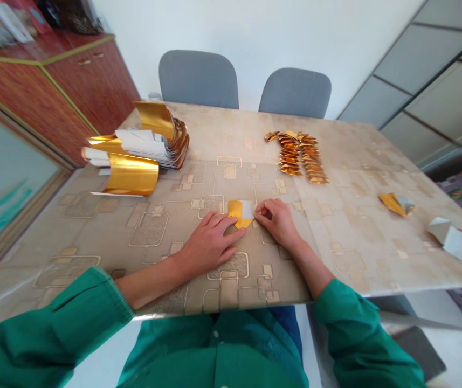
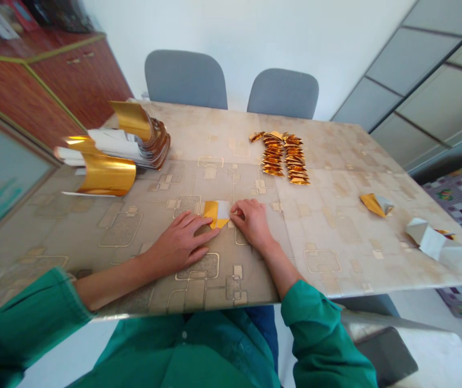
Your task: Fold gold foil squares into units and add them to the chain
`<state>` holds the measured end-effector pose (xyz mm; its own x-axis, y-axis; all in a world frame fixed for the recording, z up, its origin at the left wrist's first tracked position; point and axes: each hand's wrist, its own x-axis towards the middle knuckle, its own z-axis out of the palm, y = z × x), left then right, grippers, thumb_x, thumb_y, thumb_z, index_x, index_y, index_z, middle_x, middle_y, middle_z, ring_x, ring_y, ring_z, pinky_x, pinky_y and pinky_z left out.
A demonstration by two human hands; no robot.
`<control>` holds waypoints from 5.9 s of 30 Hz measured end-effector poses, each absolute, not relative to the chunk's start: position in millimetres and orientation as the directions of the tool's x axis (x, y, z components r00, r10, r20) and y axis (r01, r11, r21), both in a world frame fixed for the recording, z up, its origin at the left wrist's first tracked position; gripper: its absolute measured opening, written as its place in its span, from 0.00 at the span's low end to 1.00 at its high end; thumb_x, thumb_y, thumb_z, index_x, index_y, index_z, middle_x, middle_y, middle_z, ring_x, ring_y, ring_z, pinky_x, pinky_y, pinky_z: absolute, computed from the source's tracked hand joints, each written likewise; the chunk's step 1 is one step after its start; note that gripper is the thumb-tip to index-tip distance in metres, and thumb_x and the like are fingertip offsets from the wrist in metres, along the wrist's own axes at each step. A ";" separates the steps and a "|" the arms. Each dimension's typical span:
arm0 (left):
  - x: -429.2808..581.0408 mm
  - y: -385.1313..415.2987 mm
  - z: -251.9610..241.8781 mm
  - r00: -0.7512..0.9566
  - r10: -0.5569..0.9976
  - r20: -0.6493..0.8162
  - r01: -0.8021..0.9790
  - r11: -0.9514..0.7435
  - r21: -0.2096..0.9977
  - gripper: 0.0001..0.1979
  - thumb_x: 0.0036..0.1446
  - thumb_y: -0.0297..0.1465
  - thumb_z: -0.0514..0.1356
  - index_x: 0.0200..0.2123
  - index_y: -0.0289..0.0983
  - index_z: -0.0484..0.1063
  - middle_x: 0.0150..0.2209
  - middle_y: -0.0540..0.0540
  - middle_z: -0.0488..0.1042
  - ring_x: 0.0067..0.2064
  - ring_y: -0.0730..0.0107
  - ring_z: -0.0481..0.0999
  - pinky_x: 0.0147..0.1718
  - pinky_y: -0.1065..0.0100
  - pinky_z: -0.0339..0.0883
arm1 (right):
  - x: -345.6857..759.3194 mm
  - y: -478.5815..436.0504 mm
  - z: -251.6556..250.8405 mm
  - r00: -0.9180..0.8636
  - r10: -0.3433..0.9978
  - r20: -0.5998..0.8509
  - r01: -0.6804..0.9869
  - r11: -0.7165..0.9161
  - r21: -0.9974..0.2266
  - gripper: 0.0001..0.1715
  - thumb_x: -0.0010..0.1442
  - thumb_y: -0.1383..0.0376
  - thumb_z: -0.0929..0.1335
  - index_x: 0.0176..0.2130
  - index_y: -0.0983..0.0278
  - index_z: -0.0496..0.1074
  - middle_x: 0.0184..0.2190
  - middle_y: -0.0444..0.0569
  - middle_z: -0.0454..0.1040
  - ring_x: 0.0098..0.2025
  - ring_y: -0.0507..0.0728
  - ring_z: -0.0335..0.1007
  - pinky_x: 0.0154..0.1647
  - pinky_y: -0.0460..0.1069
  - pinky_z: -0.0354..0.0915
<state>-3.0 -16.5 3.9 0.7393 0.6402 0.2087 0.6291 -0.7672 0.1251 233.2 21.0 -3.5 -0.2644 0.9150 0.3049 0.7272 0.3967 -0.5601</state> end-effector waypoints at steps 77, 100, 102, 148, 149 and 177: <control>-16.5 38.1 10.1 0.836 0.435 0.334 0.466 -0.885 -0.014 0.11 0.69 0.29 0.53 0.46 0.39 0.76 0.46 0.45 0.77 0.47 0.64 0.73 0.49 0.60 0.66 | 243.8 17.6 8.8 -0.682 0.686 0.254 0.619 0.727 -0.298 0.16 0.67 0.64 0.64 0.53 0.60 0.74 0.48 0.52 0.74 0.49 0.60 0.67 0.53 0.59 0.61; -16.4 31.8 -2.3 0.774 0.508 0.378 0.532 -0.846 0.046 0.12 0.68 0.36 0.56 0.43 0.38 0.77 0.44 0.46 0.80 0.45 0.64 0.75 0.50 0.59 0.64 | 247.2 9.4 7.4 -0.698 0.663 0.269 0.590 0.746 -0.308 0.18 0.67 0.57 0.66 0.54 0.58 0.74 0.45 0.50 0.76 0.46 0.58 0.68 0.48 0.55 0.61; -16.2 30.9 -1.1 0.770 0.516 0.376 0.537 -0.842 0.056 0.12 0.69 0.36 0.55 0.44 0.38 0.77 0.45 0.46 0.80 0.46 0.64 0.75 0.51 0.59 0.64 | 247.4 9.7 6.9 -0.698 0.656 0.286 0.594 0.754 -0.279 0.15 0.69 0.58 0.64 0.51 0.57 0.75 0.45 0.50 0.77 0.45 0.57 0.68 0.48 0.55 0.60; 7.3 4.8 4.7 0.560 0.786 0.262 0.716 -0.619 0.323 0.07 0.62 0.34 0.62 0.37 0.36 0.72 0.49 0.43 0.73 0.50 0.57 0.69 0.50 0.56 0.66 | 222.0 -6.5 5.3 -0.410 0.890 0.202 0.754 0.455 -0.473 0.04 0.63 0.64 0.69 0.36 0.60 0.70 0.43 0.48 0.72 0.46 0.59 0.63 0.50 0.55 0.56; 7.1 4.8 4.4 0.560 0.785 0.264 0.715 -0.619 0.326 0.07 0.62 0.34 0.62 0.37 0.36 0.72 0.49 0.43 0.73 0.50 0.57 0.69 0.50 0.56 0.66 | 220.6 -6.6 5.1 -0.398 0.895 0.200 0.760 0.444 -0.475 0.03 0.63 0.64 0.69 0.35 0.60 0.70 0.42 0.48 0.72 0.46 0.59 0.63 0.50 0.55 0.56; 12.6 2.9 5.8 0.496 0.824 0.273 0.731 -0.566 0.382 0.03 0.58 0.28 0.63 0.33 0.38 0.72 0.47 0.45 0.74 0.49 0.58 0.70 0.49 0.57 0.66 | 214.3 -9.2 6.6 -0.418 0.890 0.181 0.818 0.455 -0.351 0.08 0.63 0.69 0.67 0.39 0.56 0.75 0.42 0.47 0.73 0.46 0.59 0.62 0.49 0.55 0.53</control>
